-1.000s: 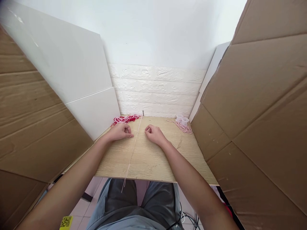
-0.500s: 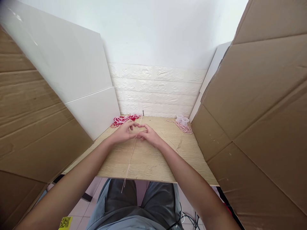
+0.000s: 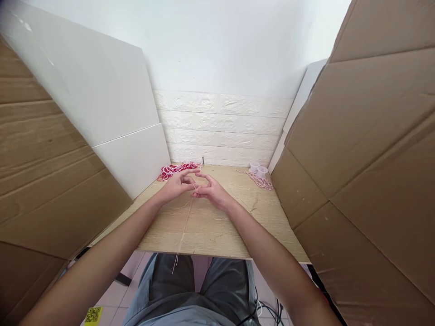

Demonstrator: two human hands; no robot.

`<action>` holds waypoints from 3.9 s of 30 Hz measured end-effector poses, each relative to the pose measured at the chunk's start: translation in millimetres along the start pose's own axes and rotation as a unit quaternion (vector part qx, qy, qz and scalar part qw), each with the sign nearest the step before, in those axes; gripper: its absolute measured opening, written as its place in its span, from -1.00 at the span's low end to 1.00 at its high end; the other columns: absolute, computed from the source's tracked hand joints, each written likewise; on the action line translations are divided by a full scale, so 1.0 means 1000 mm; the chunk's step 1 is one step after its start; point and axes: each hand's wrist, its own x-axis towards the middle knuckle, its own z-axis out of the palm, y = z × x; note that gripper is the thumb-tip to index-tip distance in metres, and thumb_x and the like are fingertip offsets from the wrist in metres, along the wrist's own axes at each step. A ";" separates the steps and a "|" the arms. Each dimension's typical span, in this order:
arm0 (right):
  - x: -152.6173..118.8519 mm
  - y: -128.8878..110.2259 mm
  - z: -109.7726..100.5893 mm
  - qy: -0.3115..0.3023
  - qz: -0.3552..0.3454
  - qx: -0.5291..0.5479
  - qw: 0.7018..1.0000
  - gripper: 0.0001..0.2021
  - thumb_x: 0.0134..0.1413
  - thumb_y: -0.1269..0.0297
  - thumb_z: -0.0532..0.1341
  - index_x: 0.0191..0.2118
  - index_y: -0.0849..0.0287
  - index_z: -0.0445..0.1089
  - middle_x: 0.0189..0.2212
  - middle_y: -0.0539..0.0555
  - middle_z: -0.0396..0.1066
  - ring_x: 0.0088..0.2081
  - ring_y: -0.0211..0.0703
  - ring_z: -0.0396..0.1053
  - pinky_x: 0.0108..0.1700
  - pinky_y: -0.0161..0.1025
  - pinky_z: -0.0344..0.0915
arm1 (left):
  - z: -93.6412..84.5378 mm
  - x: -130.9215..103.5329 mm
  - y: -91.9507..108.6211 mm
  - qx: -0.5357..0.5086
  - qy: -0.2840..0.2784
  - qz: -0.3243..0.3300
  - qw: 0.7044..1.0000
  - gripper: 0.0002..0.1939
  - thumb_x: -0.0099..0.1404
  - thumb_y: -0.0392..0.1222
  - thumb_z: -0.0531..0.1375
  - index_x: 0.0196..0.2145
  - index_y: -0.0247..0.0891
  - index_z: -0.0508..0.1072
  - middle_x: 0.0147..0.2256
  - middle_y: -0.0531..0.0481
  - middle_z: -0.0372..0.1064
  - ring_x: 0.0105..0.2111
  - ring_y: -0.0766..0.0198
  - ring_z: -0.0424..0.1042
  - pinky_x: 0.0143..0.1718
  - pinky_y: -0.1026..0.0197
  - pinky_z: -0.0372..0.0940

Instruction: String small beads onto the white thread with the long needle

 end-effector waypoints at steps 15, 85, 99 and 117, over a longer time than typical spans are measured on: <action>-0.017 -0.061 -0.033 0.068 -0.113 0.019 0.991 -0.67 -0.15 0.42 0.21 -0.16 0.15 0.48 -0.64 -0.07 0.22 -0.50 -0.22 0.22 -0.29 -0.18 0.24 | -0.023 0.003 -0.010 -0.012 -0.031 -0.029 0.999 -0.75 0.11 -0.06 0.31 -0.50 -0.33 0.51 -0.49 0.00 0.42 -0.44 0.32 0.33 -0.31 0.23 0.19; -0.001 -0.023 -0.028 0.175 -0.059 -0.204 0.961 -0.69 -0.03 0.04 0.31 -0.26 0.16 0.59 -0.09 0.17 0.52 -0.20 -0.15 0.40 -0.28 -0.26 0.26 | -0.001 -0.008 0.021 -0.073 -0.268 -0.050 0.959 -0.56 0.23 -0.06 0.28 0.06 -0.14 0.49 0.15 -0.17 0.34 -0.13 0.17 0.49 0.04 0.04 0.28; 0.004 -0.034 -0.079 0.316 -0.142 -0.161 0.924 -0.68 -0.08 0.04 0.30 -0.27 0.17 0.52 -0.01 0.17 0.48 0.09 -0.06 0.34 -0.03 -0.21 0.28 | -0.028 -0.013 0.028 -0.036 -0.353 -0.031 0.934 -0.67 0.20 -0.03 0.29 -0.11 -0.22 0.62 -0.09 -0.22 0.53 -0.12 0.09 0.49 -0.05 0.11 0.34; -0.010 -0.028 -0.024 -0.028 0.034 -0.212 0.976 -0.43 -0.14 0.38 0.29 0.10 0.06 0.30 0.02 0.15 0.42 -0.34 -0.19 0.48 -0.38 -0.28 0.36 | -0.021 -0.006 0.006 -0.092 -0.275 -0.091 0.953 -0.64 0.23 -0.06 0.29 -0.08 -0.31 0.58 -0.11 -0.23 0.54 -0.16 0.16 0.51 -0.04 0.13 0.35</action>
